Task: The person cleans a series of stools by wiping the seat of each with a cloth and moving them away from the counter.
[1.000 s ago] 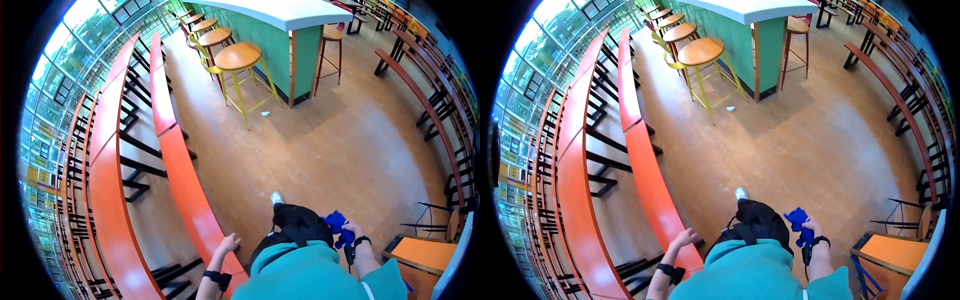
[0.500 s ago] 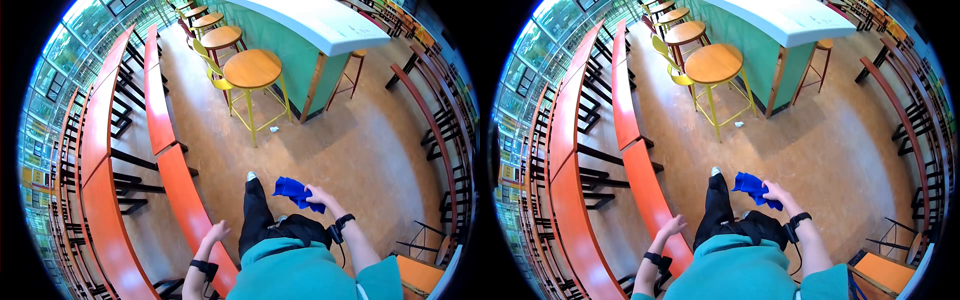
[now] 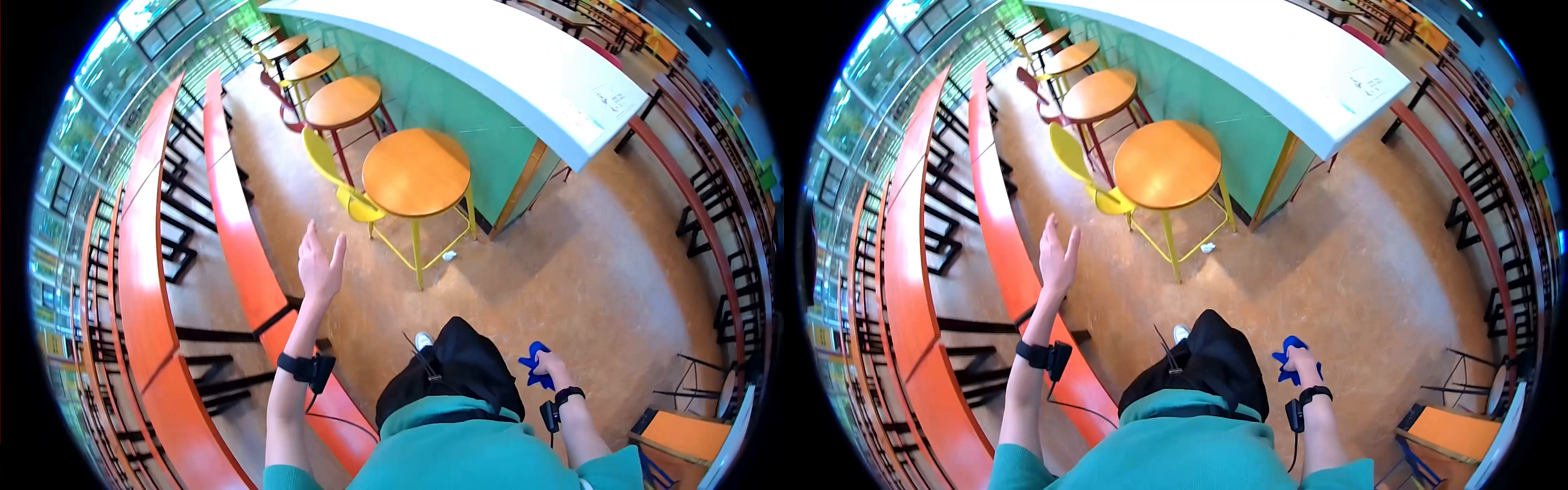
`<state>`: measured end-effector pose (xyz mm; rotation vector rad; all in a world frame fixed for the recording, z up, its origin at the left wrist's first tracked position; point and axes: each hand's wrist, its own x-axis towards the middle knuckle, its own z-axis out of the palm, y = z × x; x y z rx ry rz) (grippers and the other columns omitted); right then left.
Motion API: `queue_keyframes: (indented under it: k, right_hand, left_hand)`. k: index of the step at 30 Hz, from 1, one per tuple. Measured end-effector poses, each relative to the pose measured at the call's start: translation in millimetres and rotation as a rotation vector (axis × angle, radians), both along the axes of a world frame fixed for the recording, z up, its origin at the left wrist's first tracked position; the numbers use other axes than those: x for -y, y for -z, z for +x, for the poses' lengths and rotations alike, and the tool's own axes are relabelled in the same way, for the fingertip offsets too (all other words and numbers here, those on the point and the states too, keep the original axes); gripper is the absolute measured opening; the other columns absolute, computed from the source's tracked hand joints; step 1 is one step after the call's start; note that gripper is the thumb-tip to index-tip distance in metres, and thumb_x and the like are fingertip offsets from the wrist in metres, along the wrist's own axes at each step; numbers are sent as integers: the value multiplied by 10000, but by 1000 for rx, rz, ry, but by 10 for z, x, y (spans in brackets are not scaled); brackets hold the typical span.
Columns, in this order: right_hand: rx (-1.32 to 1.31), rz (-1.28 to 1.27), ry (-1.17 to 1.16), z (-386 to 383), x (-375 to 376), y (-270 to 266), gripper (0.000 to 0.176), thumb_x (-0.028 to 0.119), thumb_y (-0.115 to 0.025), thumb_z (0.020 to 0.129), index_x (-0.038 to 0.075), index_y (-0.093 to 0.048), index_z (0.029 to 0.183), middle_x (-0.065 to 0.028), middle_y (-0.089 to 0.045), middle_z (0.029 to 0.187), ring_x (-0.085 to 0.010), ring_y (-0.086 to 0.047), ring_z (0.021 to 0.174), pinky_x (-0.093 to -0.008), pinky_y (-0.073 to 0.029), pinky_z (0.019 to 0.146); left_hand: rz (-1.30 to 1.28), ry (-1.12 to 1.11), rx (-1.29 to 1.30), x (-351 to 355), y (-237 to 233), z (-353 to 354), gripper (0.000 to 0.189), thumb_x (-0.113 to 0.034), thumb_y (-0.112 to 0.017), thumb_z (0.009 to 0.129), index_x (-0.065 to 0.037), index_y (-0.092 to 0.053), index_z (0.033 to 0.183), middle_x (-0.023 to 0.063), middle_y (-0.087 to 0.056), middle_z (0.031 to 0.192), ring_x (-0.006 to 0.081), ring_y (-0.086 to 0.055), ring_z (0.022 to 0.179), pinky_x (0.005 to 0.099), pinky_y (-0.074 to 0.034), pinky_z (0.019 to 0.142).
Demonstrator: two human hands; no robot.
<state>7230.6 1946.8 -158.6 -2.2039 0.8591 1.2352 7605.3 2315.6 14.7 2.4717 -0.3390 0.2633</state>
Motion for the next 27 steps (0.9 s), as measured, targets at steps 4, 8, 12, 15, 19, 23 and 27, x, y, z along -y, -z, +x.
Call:
queue_keyframes:
  k: [4,8,12,15,19,23,27]
  right_hand:
    - [-188,347,799,273,-257,-305,241,205,-627,773,188,-481,963,-130,-611,819,-291,-619,629,-415,-463,475]
    - [112,430,384,391,-262,374,314,195,-626,753,171,-476,1028,-128,-596,929,-307,-613,738,-446,-503,603]
    - [92,281,144,813,-141,744,483,261,-706,657,153,-528,1093,-105,-581,1052,-235,-542,981,-371,-455,836]
    - [14,256,313,1438,-67,174,396,241,-692,652,147,-550,1009,-128,-619,932,-275,-608,857,-392,-497,730]
    - [389,-91,-92,2201,214,13,299,179,-674,652,121,-559,921,-168,-630,869,-328,-617,833,-411,-498,727]
    - [963,-195,-60,2926,346,-237,305,125,-625,646,100,-544,939,-161,-618,941,-360,-565,868,-437,-442,804]
    - [1223,-235,40,3636,59,-660,423,145,-612,681,124,-539,1098,-116,-552,1157,-344,-510,989,-409,-415,891]
  left_hand:
    - [-267,15,34,573,-170,687,755,-334,-615,821,90,-242,1323,314,-330,1299,423,-371,1199,432,-333,990]
    - [-210,11,225,762,132,957,807,-130,-654,765,82,-140,1350,355,-157,1341,485,-305,1215,452,-312,1007]
    - [-410,158,-135,670,160,1003,806,25,-556,746,11,-76,1392,317,-151,1332,445,-291,1212,396,-345,986]
    - [-369,261,-144,602,112,991,784,56,-512,749,-55,-111,1413,299,-117,1345,417,-256,1237,391,-335,988]
    - [-271,311,-134,530,81,996,775,44,-518,746,-88,-148,1413,296,-113,1349,433,-197,1260,420,-278,1026]
    - [-183,321,-160,487,-21,985,746,26,-544,746,-91,-196,1395,300,-139,1341,428,-249,1240,425,-285,1028]
    - [-169,200,-316,472,-300,948,713,-96,-588,775,-88,-217,1384,301,-141,1363,429,-304,1235,446,-290,1029]
